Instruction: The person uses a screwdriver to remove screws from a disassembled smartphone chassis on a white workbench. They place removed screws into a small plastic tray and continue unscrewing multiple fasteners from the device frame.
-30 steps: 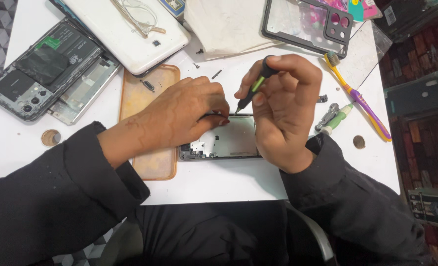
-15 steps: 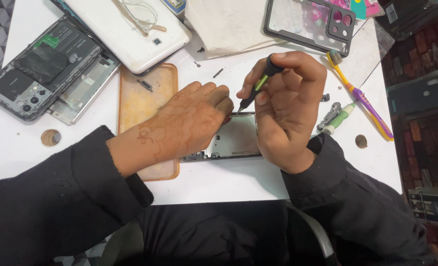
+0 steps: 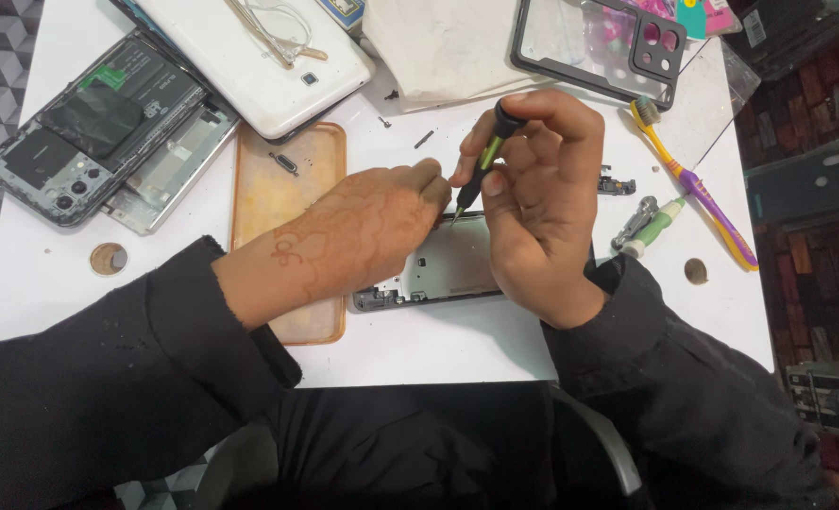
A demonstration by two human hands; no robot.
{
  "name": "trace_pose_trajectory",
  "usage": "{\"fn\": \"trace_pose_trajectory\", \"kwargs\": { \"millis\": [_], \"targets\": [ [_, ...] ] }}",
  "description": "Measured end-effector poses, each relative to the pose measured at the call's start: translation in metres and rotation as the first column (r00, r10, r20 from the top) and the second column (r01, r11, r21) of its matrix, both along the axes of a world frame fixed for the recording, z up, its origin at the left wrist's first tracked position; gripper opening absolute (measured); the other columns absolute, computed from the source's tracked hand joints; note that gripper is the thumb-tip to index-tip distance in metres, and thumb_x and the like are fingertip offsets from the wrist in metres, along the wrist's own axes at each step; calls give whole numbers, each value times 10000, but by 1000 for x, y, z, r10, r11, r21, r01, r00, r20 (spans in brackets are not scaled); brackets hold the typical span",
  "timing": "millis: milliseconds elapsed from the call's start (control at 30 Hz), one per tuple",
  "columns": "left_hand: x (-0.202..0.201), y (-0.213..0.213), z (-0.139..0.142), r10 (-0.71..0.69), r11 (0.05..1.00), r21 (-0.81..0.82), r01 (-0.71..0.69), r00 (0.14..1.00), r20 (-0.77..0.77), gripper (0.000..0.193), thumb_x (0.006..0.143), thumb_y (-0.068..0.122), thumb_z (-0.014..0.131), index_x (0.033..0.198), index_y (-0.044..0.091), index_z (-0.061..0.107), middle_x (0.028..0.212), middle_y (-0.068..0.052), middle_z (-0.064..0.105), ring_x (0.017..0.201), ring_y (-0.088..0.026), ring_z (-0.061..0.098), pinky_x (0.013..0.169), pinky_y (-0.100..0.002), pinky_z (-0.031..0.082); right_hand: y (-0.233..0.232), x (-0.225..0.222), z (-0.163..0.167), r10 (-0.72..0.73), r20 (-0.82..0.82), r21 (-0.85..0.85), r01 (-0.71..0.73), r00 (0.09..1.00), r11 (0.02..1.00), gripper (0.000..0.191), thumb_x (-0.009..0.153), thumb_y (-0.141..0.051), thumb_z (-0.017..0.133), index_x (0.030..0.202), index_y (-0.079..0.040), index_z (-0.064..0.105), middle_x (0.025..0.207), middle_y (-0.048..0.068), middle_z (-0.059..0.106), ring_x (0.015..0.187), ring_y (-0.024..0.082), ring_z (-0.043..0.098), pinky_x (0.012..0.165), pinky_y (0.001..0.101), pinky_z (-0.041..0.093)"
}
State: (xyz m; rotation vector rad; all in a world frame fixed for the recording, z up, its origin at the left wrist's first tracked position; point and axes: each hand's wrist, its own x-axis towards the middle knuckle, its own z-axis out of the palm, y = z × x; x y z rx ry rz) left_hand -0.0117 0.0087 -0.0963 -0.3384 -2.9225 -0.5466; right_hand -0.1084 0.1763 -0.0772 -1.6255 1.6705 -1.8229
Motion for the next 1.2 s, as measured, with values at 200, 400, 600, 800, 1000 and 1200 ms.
{"fn": "trace_pose_trajectory", "kwargs": {
  "millis": [200, 400, 600, 800, 1000, 1200],
  "targets": [
    [-1, -2, 5, 13, 1000, 18, -13, 1000, 21, 236, 800, -21, 597, 1036, -21, 589, 1028, -149, 592, 865, -334, 662, 751, -470, 526, -1, -1, 1, 4, 3, 7, -4, 1000, 1000, 544, 999, 202, 353, 1429, -128, 309, 1176, 130, 531, 940, 137, 559, 880, 273, 506],
    [9, -28, 17, 92, 977, -175, -119, 984, -153, 186, 811, 27, 607, 996, 10, 612, 981, -144, 616, 828, -317, 634, 779, -444, 493, -1, 0, 1, 0, 2, 7, 0, 1000, 1000, 527, 1022, 197, 360, 1429, -134, 311, 1176, 127, 533, 948, 138, 563, 887, 278, 516],
    [30, -54, 32, 231, 868, -463, -180, 971, 56, 164, 776, 5, 610, 936, 37, 621, 930, -122, 652, 861, -276, 663, 816, -406, 508, -2, -1, 2, -3, -30, -2, 3, 1000, 1000, 519, 1019, 190, 367, 1422, -131, 309, 1168, 123, 528, 950, 141, 568, 873, 282, 522],
    [30, -54, 38, 297, 906, -363, -216, 937, 184, 244, 747, -28, 628, 991, -15, 621, 937, -188, 716, 872, -352, 717, 811, -453, 542, -2, -2, 2, -3, -57, -4, 3, 998, 1000, 508, 1029, 182, 373, 1425, -130, 308, 1161, 124, 535, 944, 143, 571, 864, 286, 517],
    [31, -54, 37, 285, 918, -327, -223, 945, 157, 234, 761, -63, 623, 993, -34, 617, 826, -211, 708, 806, -364, 721, 704, -455, 568, -2, -1, 3, -1, -52, -8, 1, 999, 1000, 502, 1044, 178, 393, 1429, -135, 313, 1168, 119, 528, 950, 143, 570, 870, 283, 518],
    [35, -53, 38, 248, 934, -281, -222, 967, 62, 166, 776, -67, 611, 936, -30, 629, 769, -211, 699, 771, -364, 724, 695, -454, 565, -1, -2, 3, -5, -58, 1, 5, 998, 1000, 510, 1042, 183, 386, 1431, -137, 309, 1179, 118, 521, 954, 143, 572, 862, 283, 525]
  ]
}}
